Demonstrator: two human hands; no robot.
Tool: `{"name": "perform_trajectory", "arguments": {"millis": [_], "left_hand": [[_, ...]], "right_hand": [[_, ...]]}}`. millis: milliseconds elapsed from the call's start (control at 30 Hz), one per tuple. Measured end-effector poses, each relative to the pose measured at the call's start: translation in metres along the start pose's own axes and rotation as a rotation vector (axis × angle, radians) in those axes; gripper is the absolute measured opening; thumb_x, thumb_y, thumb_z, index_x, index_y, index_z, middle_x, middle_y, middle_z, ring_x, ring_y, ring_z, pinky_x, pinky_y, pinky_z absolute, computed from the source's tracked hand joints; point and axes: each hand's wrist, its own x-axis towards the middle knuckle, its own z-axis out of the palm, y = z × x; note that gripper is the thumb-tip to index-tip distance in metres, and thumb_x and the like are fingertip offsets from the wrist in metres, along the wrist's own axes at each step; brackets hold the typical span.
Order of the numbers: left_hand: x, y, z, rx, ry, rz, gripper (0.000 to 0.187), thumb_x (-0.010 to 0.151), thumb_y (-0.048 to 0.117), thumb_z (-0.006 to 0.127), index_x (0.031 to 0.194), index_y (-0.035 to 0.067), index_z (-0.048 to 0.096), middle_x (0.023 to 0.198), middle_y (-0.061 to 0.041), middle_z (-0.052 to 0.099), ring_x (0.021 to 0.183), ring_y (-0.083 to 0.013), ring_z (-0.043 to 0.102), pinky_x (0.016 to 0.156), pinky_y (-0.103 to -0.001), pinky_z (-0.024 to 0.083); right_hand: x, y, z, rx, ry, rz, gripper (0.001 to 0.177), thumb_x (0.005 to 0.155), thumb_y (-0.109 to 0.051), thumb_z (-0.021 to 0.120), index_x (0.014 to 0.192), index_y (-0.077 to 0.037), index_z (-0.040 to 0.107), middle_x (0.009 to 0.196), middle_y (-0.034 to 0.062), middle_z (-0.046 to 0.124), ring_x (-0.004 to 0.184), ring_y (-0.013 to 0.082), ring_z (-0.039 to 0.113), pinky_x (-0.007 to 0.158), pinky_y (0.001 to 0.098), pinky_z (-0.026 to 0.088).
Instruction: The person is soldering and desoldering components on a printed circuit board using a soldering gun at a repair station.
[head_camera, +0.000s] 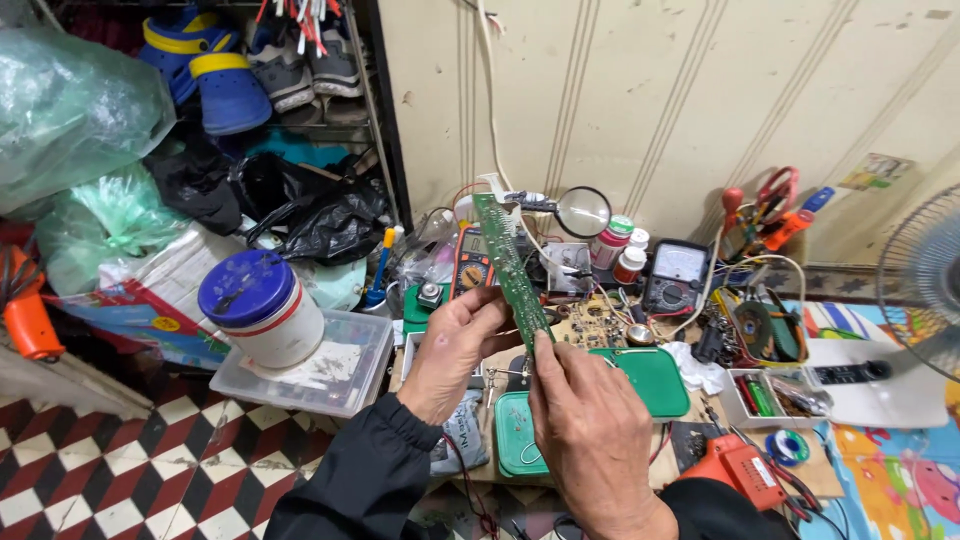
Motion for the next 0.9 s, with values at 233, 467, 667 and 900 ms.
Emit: {"name": "perform_trajectory", "arguments": {"millis": [233,467,667,900], "left_hand": [[-0.022,0.007,0.008,-0.362,-0.241,0.026,0.047,0.105,0.037,0.06,0.137,0.004,0.07,0.131,-0.013,0.075,0.121,-0.028,0.07,0.11,-0.052,0.058],[-0.023,0.0,0.001,-0.009,-0.123,-0.123,0.024,0.097,0.016,0.074,0.119,0.017,0.063,0.106,0.002,0.065,0.099,-0.0155,0.067,0.089,-0.038,0.06],[-0.024,-0.007,-0.012,0.165,-0.217,-0.323,0.041,0.103,0.011,0.069,0.095,0.021,0.03,0.096,0.001,0.028,0.085,-0.0151,0.033,0.078,-0.04,0.034],[-0.016,-0.045,-0.018,0.456,-0.285,-0.414,0.063,0.102,0.024,0.073,0.094,0.017,0.011,0.099,0.002,0.007,0.078,-0.0105,0.016,0.097,-0.034,0.062]], "right_hand": [[-0.002,-0.002,-0.024,-0.095,-0.031,-0.013,0.036,0.105,-0.02,0.076,0.14,-0.009,0.071,0.118,0.0082,0.073,0.093,0.0295,0.072,0.072,0.0432,0.053],[-0.035,-0.012,-0.028,-0.096,-0.17,0.022,0.045,0.105,-0.028,0.072,0.146,-0.01,0.066,0.122,0.0089,0.068,0.098,0.0302,0.067,0.072,0.0433,0.053],[-0.074,-0.02,-0.025,0.055,-0.304,0.094,0.051,0.107,-0.034,0.069,0.152,-0.011,0.061,0.133,0.0131,0.065,0.112,0.0339,0.065,0.085,0.046,0.055],[-0.116,0.022,-0.041,0.297,-0.28,0.216,0.05,0.098,-0.026,0.081,0.145,-0.011,0.072,0.136,0.0167,0.076,0.118,0.0314,0.074,0.1,0.0447,0.062]]}}
